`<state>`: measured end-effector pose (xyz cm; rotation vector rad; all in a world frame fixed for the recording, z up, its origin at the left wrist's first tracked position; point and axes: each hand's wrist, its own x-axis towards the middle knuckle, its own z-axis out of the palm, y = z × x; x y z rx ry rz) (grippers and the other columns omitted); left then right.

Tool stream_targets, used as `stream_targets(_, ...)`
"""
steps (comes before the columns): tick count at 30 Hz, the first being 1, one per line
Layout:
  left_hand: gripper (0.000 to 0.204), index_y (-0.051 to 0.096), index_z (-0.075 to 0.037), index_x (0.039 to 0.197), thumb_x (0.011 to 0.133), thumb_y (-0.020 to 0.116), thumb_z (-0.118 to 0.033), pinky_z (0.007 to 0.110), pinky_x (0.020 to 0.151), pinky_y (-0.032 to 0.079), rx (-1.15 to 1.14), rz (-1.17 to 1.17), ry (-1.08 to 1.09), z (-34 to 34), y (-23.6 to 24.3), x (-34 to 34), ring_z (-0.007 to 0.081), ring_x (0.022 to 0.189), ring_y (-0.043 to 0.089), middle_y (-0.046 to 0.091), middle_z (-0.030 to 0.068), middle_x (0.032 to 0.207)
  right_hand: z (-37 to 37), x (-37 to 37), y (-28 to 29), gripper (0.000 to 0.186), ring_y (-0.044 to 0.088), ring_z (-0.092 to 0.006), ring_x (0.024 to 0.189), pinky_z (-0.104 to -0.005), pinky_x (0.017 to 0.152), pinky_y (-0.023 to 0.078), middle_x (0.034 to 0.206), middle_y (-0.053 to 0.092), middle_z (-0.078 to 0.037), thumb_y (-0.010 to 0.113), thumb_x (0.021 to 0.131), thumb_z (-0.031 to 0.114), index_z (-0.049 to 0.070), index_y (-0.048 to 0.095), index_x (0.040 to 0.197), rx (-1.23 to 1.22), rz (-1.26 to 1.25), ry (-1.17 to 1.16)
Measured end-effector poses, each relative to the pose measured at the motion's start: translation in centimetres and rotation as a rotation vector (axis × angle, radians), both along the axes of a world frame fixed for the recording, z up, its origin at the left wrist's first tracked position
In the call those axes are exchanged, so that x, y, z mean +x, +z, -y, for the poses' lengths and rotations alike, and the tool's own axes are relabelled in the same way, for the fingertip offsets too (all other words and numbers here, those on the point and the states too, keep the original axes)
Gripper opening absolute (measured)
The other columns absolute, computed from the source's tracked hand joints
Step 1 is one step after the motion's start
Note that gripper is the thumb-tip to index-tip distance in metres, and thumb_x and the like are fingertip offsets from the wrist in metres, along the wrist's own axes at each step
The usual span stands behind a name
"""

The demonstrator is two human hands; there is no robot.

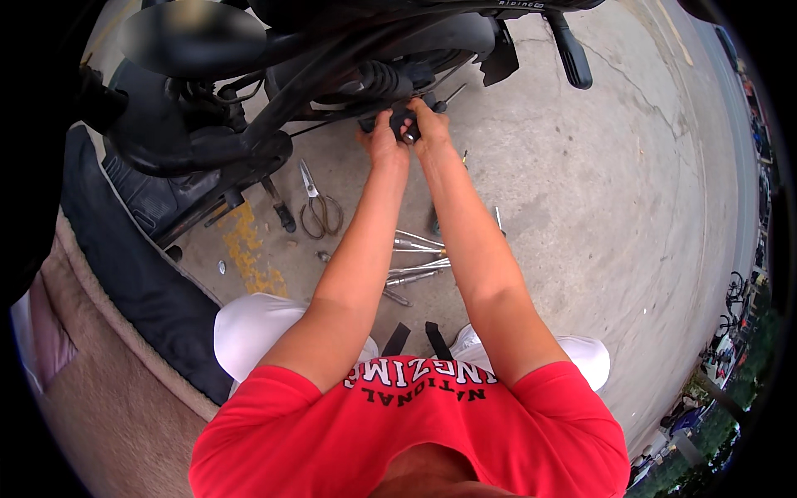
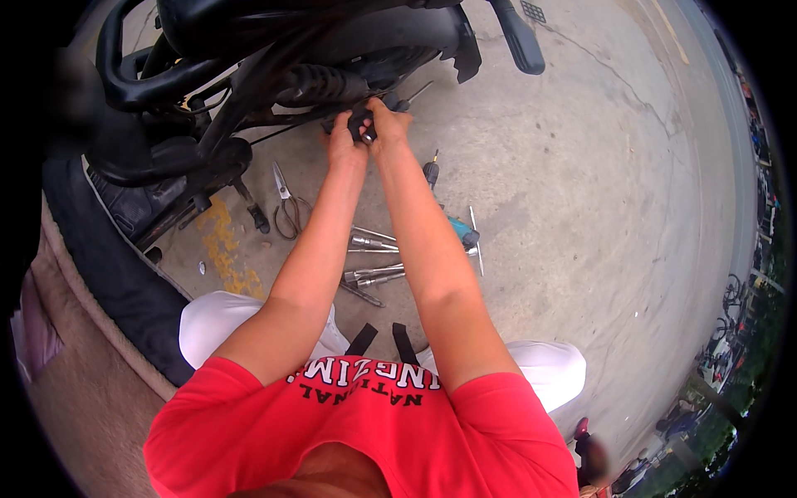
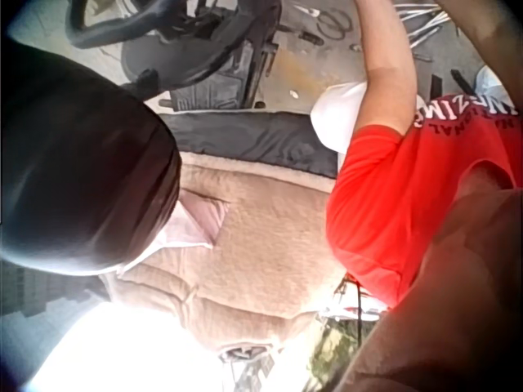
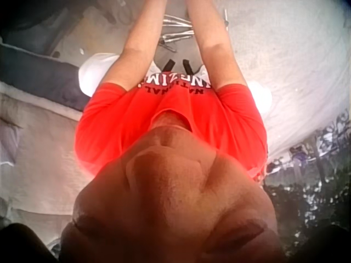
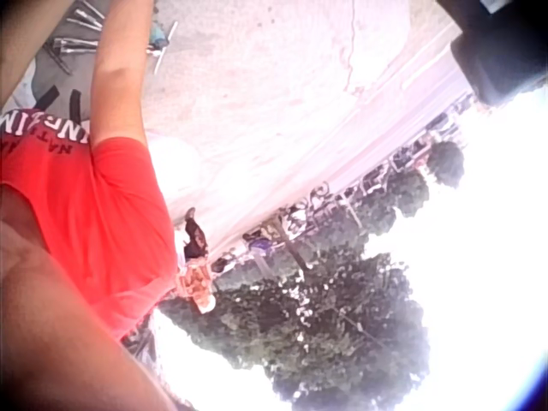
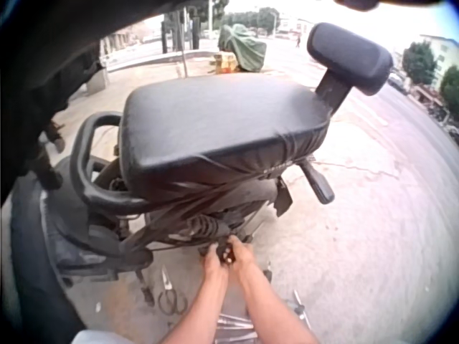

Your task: The person uses a screwdriver to loosen and remove screws from the scooter seat, then removes the seat and a beige cover. They then use a T-handle wrench to loosen bolts on the rear wheel area.

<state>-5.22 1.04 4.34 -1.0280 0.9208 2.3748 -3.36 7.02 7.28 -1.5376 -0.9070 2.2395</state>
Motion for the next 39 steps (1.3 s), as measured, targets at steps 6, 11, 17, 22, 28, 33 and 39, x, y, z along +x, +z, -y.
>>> stream_targets(6, 0.053, 0.033, -0.014, 0.115, 0.073, 0.065, -0.008, 0.03, 0.045, 0.045, -0.066, 0.013, -0.022, -0.4, -0.1, 0.3, 0.023, 0.065, 0.054, 0.052, 0.0112, 0.097, -1.6, 1.0, -0.9, 0.023, 0.049, -0.014, 0.048, -0.0284, 0.038, 0.044, 0.067, 0.054, -0.007, 0.07, 0.071, 0.009, 0.001, 0.052, 0.081, -0.039, -0.024, 0.115)
stream_targets(11, 0.063, 0.031, -0.011, 0.12, 0.071, 0.071, -0.014, 0.036, 0.054, 0.051, -0.141, 0.106, -0.041, -0.7, -0.4, -0.9, 0.0239, 0.084, 0.058, 0.05, 0.0113, 0.112, -3.7, 2.9, -1.6, 0.023, 0.048, -0.0132, 0.049, -0.027, 0.038, 0.044, 0.073, 0.056, -0.008, 0.071, 0.076, 0.012, 0.003, 0.051, 0.084, -0.182, -0.03, 0.241)
stream_targets(17, 0.074, 0.028, -0.007, 0.123, 0.069, 0.074, -0.029, 0.053, 0.083, 0.045, -0.242, 0.094, -0.163, 0.1, 3.6, 1.2, 0.0279, 0.105, 0.051, 0.043, 0.0117, 0.125, -3.0, 8.2, -4.0, 0.019, 0.046, -0.0114, 0.048, -0.0242, 0.038, 0.042, 0.083, 0.06, -0.014, 0.061, 0.084, 0.016, 0.004, 0.047, 0.091, -0.275, -0.085, 0.188)
stream_targets(22, 0.088, 0.021, -0.007, 0.13, 0.068, 0.075, -0.038, 0.055, 0.092, 0.038, -0.24, -0.022, -0.226, 1.4, 2.2, 1.2, 0.029, 0.112, 0.047, 0.037, 0.0122, 0.131, -0.8, 13.0, -2.7, 0.023, 0.045, -0.0083, 0.049, -0.0199, 0.037, 0.04, 0.095, 0.06, -0.017, 0.055, 0.088, 0.018, 0.003, 0.042, 0.099, -0.171, -0.022, 0.337)
stream_targets(28, 0.045, 0.047, -0.006, 0.116, 0.08, 0.069, -0.021, 0.05, 0.096, 0.038, -0.03, -0.247, -0.275, 3.2, -3.2, 2.0, 0.0258, 0.112, 0.048, 0.052, 0.007, 0.118, -2.8, 17.7, -3.6, 0.025, 0.046, -0.0081, 0.049, -0.022, 0.038, 0.04, 0.084, 0.061, -0.014, 0.055, 0.087, 0.022, 0.004, 0.046, 0.101, -0.028, 0.052, 0.588)
stream_targets(33, 0.044, 0.049, -0.008, 0.116, 0.082, 0.065, -0.031, 0.041, 0.096, 0.039, 0.147, -0.185, -0.386, 3.2, -4.0, 2.3, 0.0241, 0.108, 0.052, 0.055, 0.0052, 0.116, -4.2, 19.5, -5.2, 0.025, 0.046, -0.0082, 0.049, -0.0222, 0.038, 0.04, 0.08, 0.06, -0.012, 0.056, 0.087, 0.024, 0.005, 0.047, 0.101, -0.086, -0.048, 0.418)
stream_targets(39, 0.05, 0.047, -0.009, 0.119, 0.085, 0.054, -0.045, 0.042, 0.089, 0.045, 0.066, -0.282, -0.485, 3.1, -4.2, 2.5, 0.026, 0.105, 0.054, 0.055, 0.0065, 0.116, 1.5, 19.4, -6.3, 0.027, 0.046, -0.0077, 0.049, -0.0219, 0.038, 0.038, 0.073, 0.054, -0.006, 0.056, 0.087, 0.028, 0.008, 0.048, 0.103, -0.192, -0.147, 0.278)
